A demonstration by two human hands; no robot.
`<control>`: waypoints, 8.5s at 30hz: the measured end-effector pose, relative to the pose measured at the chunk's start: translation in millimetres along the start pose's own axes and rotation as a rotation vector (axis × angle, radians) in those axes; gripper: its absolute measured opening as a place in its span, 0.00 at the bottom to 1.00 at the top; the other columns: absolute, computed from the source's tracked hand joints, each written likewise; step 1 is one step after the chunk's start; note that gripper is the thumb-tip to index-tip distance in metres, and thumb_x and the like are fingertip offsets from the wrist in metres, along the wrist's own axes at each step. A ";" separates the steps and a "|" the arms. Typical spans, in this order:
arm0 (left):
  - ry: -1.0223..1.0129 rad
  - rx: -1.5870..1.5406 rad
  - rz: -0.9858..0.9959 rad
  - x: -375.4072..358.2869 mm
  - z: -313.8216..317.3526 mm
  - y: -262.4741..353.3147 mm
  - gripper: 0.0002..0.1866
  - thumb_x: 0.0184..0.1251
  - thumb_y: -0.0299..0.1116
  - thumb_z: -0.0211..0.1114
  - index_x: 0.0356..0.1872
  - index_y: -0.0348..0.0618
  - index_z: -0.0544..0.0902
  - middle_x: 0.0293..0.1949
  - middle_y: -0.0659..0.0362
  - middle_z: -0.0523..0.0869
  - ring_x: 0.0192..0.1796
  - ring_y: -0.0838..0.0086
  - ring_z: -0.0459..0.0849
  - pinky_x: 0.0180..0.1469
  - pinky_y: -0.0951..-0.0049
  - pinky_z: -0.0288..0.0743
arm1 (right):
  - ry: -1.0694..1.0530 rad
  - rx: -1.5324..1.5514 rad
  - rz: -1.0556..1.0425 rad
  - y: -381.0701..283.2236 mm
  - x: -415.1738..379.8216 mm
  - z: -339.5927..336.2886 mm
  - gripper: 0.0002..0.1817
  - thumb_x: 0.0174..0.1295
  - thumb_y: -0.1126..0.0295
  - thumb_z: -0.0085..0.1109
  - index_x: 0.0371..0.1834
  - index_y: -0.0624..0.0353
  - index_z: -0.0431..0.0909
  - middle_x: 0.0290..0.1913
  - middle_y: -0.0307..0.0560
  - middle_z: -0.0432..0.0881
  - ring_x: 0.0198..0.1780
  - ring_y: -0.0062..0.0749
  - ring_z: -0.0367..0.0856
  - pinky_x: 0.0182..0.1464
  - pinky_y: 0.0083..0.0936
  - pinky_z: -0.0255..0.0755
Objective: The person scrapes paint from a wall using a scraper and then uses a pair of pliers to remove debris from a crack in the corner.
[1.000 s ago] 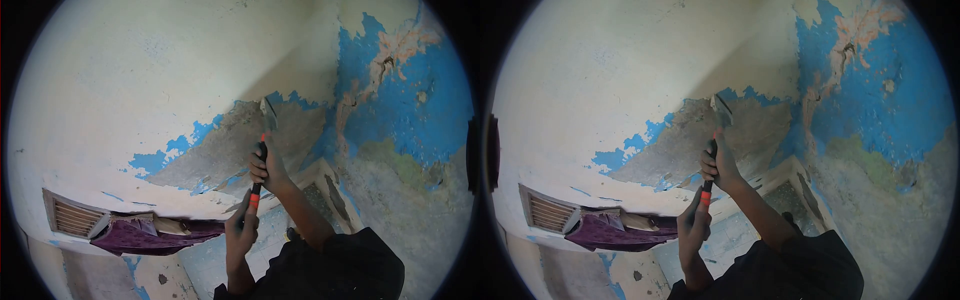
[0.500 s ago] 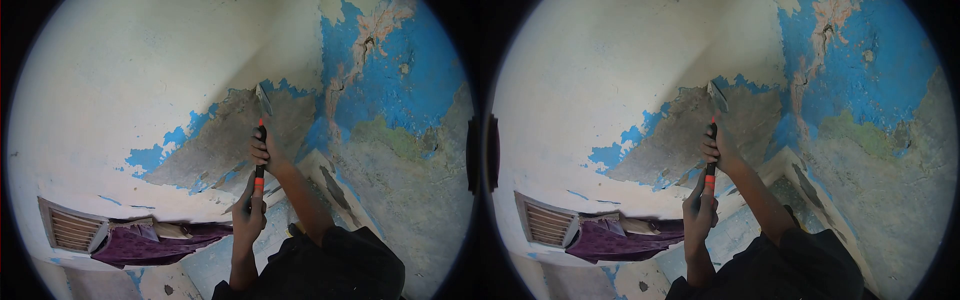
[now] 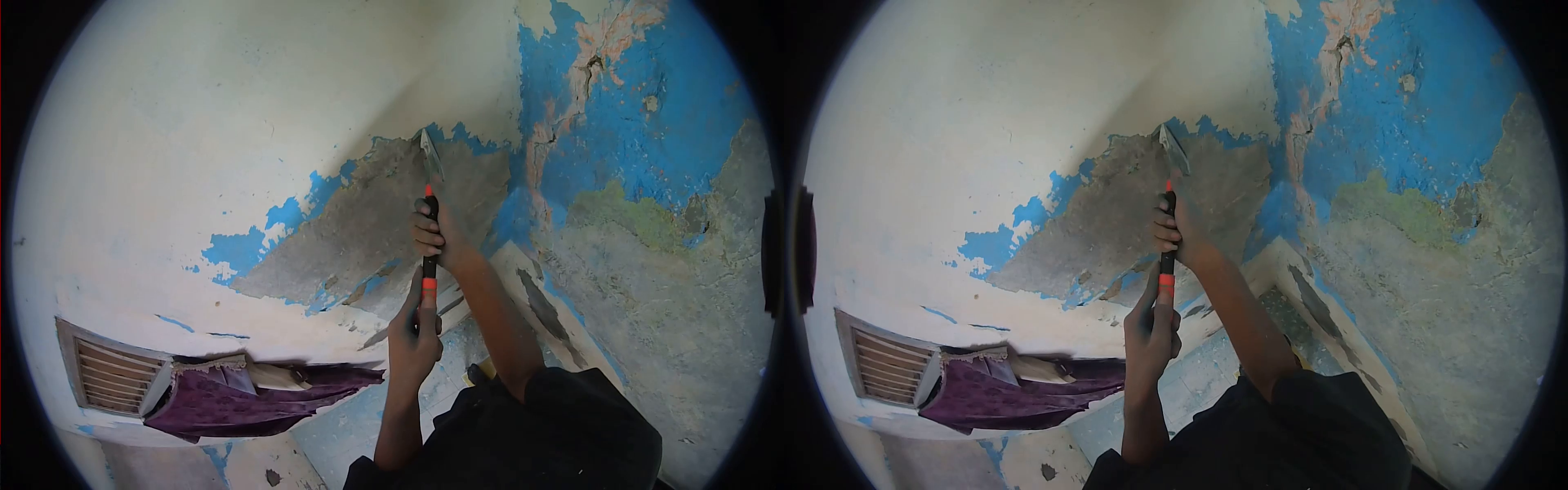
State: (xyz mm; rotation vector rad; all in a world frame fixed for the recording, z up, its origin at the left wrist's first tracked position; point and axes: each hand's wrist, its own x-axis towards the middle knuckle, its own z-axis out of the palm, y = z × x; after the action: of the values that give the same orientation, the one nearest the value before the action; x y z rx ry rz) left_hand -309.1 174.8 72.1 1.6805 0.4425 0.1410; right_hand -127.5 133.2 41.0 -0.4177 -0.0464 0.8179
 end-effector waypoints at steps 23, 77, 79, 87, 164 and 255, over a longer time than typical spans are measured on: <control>-0.046 0.011 -0.062 11.4 -4.3 18.7 0.25 0.77 0.42 0.52 0.71 0.45 0.68 0.19 0.66 0.69 0.15 0.86 0.65 0.16 0.81 0.60 | -0.004 0.043 -0.041 -8.2 10.1 -8.8 0.30 0.66 0.31 0.41 0.25 0.47 0.62 0.14 0.27 0.53 0.10 0.15 0.49 0.11 0.18 0.46; -0.072 0.083 -0.069 25.4 -4.2 16.3 0.25 0.76 0.43 0.54 0.69 0.45 0.71 0.16 0.66 0.68 0.13 0.84 0.66 0.14 0.78 0.60 | 0.179 0.083 -0.117 -11.2 5.1 -6.9 0.28 0.67 0.36 0.47 0.25 0.49 0.63 0.13 0.27 0.53 0.08 0.14 0.50 0.09 0.17 0.48; -0.020 0.075 -0.051 13.5 -2.1 15.1 0.22 0.75 0.45 0.54 0.60 0.40 0.77 0.18 0.66 0.69 0.12 0.85 0.66 0.13 0.80 0.57 | 0.149 0.116 -0.059 -9.2 2.5 -5.4 0.28 0.67 0.35 0.47 0.25 0.49 0.63 0.13 0.27 0.53 0.08 0.14 0.50 0.09 0.17 0.47; -0.037 0.102 -0.032 14.7 -12.7 8.9 0.26 0.76 0.45 0.54 0.71 0.47 0.69 0.18 0.67 0.68 0.12 0.85 0.64 0.14 0.80 0.56 | 0.191 0.060 -0.098 2.1 16.3 -13.1 0.30 0.65 0.32 0.46 0.25 0.47 0.63 0.13 0.26 0.54 0.08 0.14 0.50 0.09 0.18 0.48; -0.105 0.139 -0.106 45.1 30.0 12.0 0.27 0.77 0.45 0.51 0.72 0.45 0.67 0.19 0.66 0.68 0.14 0.85 0.64 0.15 0.81 0.59 | 0.231 0.080 -0.041 -36.1 18.2 -45.5 0.30 0.65 0.29 0.41 0.25 0.45 0.63 0.12 0.26 0.53 0.09 0.16 0.50 0.11 0.19 0.45; -0.146 0.246 -0.076 81.5 82.5 21.9 0.26 0.78 0.42 0.49 0.72 0.44 0.67 0.19 0.65 0.69 0.15 0.83 0.68 0.16 0.78 0.64 | 0.328 0.118 -0.038 -89.5 8.2 -54.0 0.30 0.68 0.32 0.38 0.28 0.49 0.65 0.13 0.27 0.55 0.09 0.14 0.50 0.10 0.17 0.46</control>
State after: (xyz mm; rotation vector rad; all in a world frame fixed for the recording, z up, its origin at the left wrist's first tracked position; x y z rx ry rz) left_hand -201.7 126.2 67.0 1.8974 0.4264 -0.0960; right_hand -48.6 66.1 24.4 -0.4332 0.2967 0.7026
